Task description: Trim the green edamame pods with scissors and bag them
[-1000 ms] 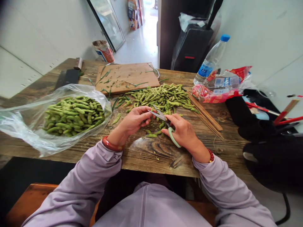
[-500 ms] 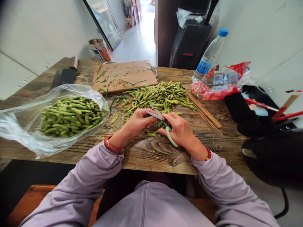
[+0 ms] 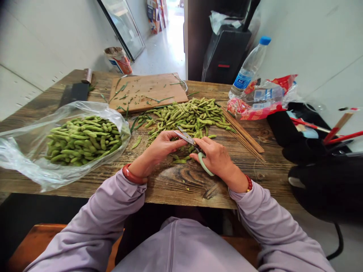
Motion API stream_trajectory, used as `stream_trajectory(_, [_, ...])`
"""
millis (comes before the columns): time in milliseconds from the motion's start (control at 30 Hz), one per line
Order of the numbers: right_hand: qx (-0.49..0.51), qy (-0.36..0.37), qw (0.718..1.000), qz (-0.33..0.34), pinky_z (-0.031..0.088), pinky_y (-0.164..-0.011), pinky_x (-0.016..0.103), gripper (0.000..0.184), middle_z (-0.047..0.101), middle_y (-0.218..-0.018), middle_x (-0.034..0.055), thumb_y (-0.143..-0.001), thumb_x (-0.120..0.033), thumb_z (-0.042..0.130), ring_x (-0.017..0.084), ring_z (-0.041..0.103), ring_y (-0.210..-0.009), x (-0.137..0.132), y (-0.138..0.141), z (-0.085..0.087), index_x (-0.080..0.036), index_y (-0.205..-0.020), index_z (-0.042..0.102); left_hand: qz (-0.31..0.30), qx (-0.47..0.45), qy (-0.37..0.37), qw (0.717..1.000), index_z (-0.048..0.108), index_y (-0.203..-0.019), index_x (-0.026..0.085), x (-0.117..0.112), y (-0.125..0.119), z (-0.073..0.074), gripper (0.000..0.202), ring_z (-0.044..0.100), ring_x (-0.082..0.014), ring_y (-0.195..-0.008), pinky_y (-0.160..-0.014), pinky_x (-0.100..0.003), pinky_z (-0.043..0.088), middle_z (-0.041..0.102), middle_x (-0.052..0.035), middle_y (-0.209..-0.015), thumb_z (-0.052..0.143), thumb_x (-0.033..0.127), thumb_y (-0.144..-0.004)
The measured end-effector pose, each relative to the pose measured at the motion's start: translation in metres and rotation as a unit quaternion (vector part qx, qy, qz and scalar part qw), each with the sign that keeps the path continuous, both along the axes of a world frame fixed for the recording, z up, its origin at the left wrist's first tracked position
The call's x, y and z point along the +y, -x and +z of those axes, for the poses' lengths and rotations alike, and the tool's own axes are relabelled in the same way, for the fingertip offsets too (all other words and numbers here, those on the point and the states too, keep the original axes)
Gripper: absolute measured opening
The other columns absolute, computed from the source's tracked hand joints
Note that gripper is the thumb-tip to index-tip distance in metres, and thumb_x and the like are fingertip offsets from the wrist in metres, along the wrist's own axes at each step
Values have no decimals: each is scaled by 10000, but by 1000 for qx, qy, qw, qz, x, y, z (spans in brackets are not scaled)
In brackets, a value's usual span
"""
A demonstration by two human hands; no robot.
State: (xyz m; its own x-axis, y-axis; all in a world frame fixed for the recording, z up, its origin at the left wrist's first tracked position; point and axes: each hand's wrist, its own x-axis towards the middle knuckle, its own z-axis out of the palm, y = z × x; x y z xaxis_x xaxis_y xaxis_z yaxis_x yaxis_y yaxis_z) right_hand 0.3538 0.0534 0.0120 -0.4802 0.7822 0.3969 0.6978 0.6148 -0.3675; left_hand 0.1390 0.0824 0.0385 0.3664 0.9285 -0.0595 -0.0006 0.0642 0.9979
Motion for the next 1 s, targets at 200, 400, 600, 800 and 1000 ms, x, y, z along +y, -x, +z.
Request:
stream_trajectory(200, [20,-4,1000,-24,563,-740,376,404,683,-979,88,-910,-376,687,252,676,-829,2,-2,1,-183,-1261,626,38,-58,43,997,705,-792,134,5,4,-1,284,396,-43,-496,-456,-197,262,574,26,-642,833,372,-705])
stream_trajectory(400, [72,-3,996,-49,580,-722,379,504,655,-1064,106,-881,-399,719,224,657,-785,4,-4,0,-186,-1319,590,85,-143,108,980,649,-802,136,10,9,0,304,447,-36,-493,-420,-165,219,622,8,-691,856,304,-655])
stream_trajectory(600, [79,17,996,-39,598,-742,408,558,642,-1123,113,-860,-400,735,234,667,-818,4,-3,-2,-223,-1362,566,84,-176,140,971,647,-815,130,10,10,3,283,460,-27,-495,-423,-152,242,654,-2,-717,851,232,-647])
stream_trajectory(800, [76,8,997,-15,593,-739,413,563,641,-1050,89,-857,-423,735,237,648,-801,4,0,-5,-230,-1358,564,51,-161,132,977,629,-803,134,7,4,1,352,466,-26,-464,-408,-151,242,650,16,-677,885,286,-615])
stream_trajectory(1000, [84,-6,996,1,577,-704,393,571,626,-1037,97,-867,-452,726,231,629,-788,4,0,-6,-195,-1348,556,28,-143,112,983,626,-768,128,5,1,-3,351,457,-25,-456,-399,-159,230,685,-9,-705,882,326,-632])
